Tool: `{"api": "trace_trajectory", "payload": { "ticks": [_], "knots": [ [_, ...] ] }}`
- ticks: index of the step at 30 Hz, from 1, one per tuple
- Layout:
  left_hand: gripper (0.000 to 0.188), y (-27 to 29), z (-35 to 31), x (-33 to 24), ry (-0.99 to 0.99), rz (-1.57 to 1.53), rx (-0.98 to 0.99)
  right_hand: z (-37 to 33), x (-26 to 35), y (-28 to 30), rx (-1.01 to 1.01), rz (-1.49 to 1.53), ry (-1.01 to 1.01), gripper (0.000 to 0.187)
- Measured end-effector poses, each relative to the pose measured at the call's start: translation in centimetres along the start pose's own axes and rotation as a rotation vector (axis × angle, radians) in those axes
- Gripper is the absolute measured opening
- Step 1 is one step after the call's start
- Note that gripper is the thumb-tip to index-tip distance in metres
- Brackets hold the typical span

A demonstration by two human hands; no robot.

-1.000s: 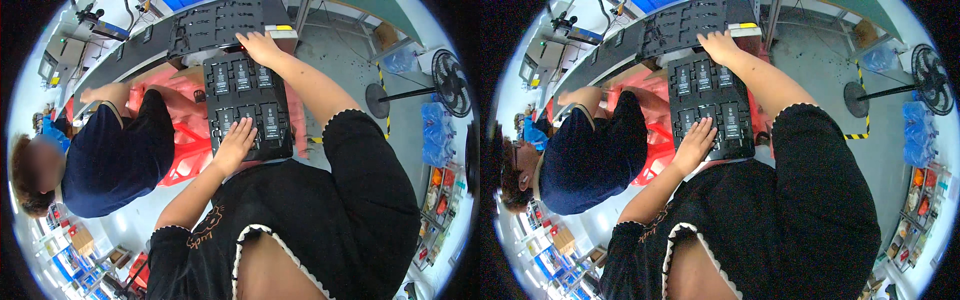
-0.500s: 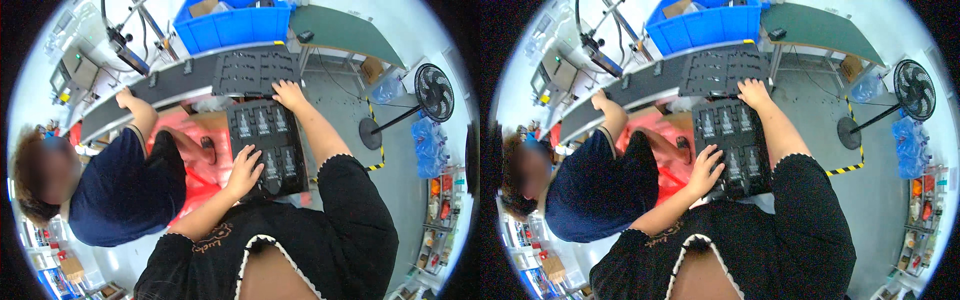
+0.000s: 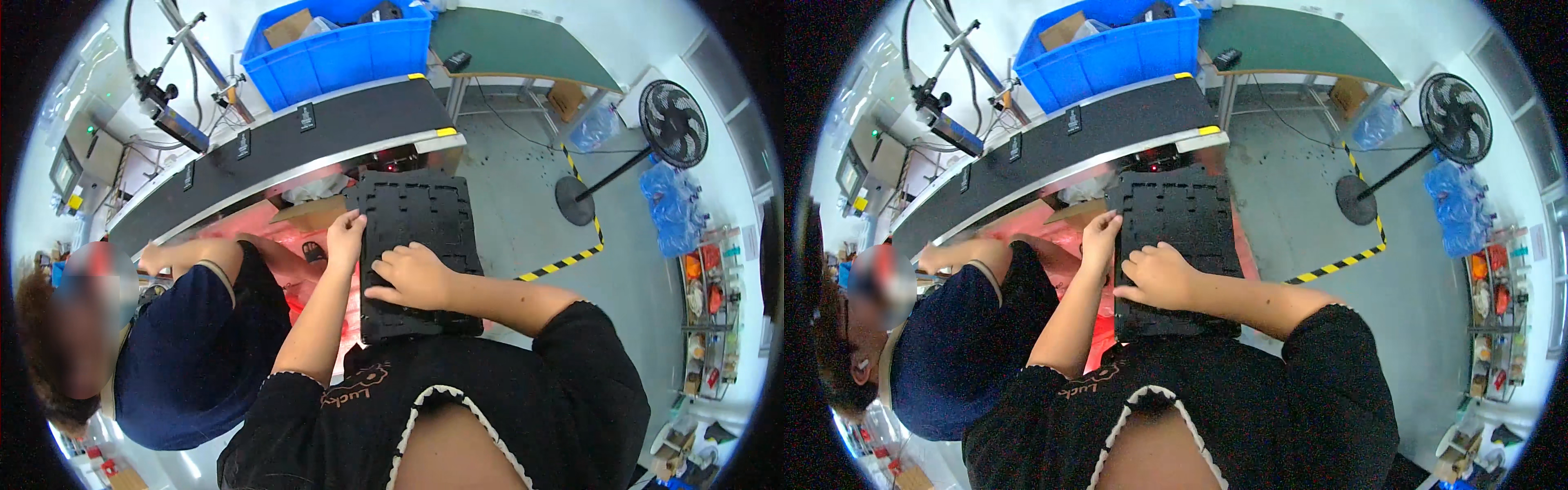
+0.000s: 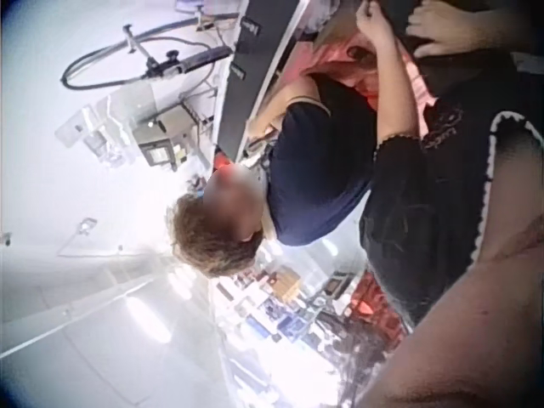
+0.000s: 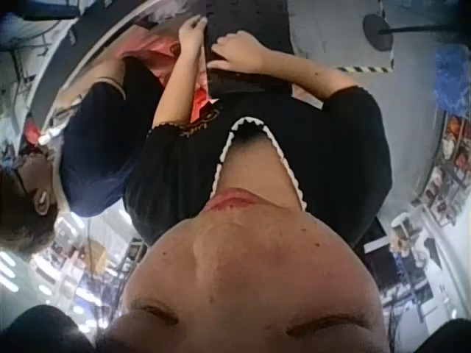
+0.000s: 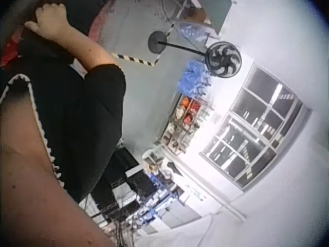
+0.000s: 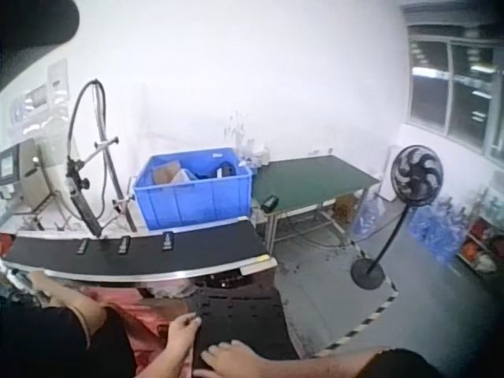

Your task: The person repeatedly picks up black battery packs from a red plastic sheet on a table, places them onto a conveyor belt, and then removes them from the belt to place them back on the sheet. This cycle is repeated continuously for the duration of the clip.

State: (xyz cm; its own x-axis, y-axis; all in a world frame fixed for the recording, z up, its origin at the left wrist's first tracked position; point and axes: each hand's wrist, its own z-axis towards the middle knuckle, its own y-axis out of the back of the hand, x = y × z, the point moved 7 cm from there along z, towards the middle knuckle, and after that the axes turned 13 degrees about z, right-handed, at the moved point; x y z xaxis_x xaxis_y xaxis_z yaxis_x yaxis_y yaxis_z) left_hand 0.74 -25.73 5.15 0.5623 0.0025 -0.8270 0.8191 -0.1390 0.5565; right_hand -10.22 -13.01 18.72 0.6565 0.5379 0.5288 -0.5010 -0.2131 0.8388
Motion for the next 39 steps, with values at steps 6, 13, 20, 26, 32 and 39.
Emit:
{"api": "trace_trajectory", "payload": {
  "ticks": [6,13,20,26,32,39],
  "knots": [
    [0.031,1.2,-2.7,-0.5,-0.187,0.504,-0.415,-6.7,-12.5,0.9,-0.761,-0.2,-0.627,0.047],
    [0.036,-2.2,-1.3,1.1,0.051,0.169,-0.198,-9.9,-24.0,-3.0,-0.56,0.709,-1.03,0.055],
    [0.031,-2.1,-1.2,1.8,0.154,0.149,-0.136,-9.7,-22.1,-0.8,-0.345,1.194,-1.2,0.056],
    [0.032,-1.2,-3.1,-1.5,0.107,0.065,-0.154,-9.8,-24.1,0.4,0.219,0.892,-1.236,0.07],
    [0.035,0.6,-3.0,-2.6,0.176,0.288,0.101,8.1,-28.0,13.5,0.173,0.069,-0.445,0.065],
    [0.021,3.2,0.0,-10.0,0.102,1.107,0.766,23.3,-37.8,14.0,0.144,-0.238,-0.211,0.098]
  ]
}}
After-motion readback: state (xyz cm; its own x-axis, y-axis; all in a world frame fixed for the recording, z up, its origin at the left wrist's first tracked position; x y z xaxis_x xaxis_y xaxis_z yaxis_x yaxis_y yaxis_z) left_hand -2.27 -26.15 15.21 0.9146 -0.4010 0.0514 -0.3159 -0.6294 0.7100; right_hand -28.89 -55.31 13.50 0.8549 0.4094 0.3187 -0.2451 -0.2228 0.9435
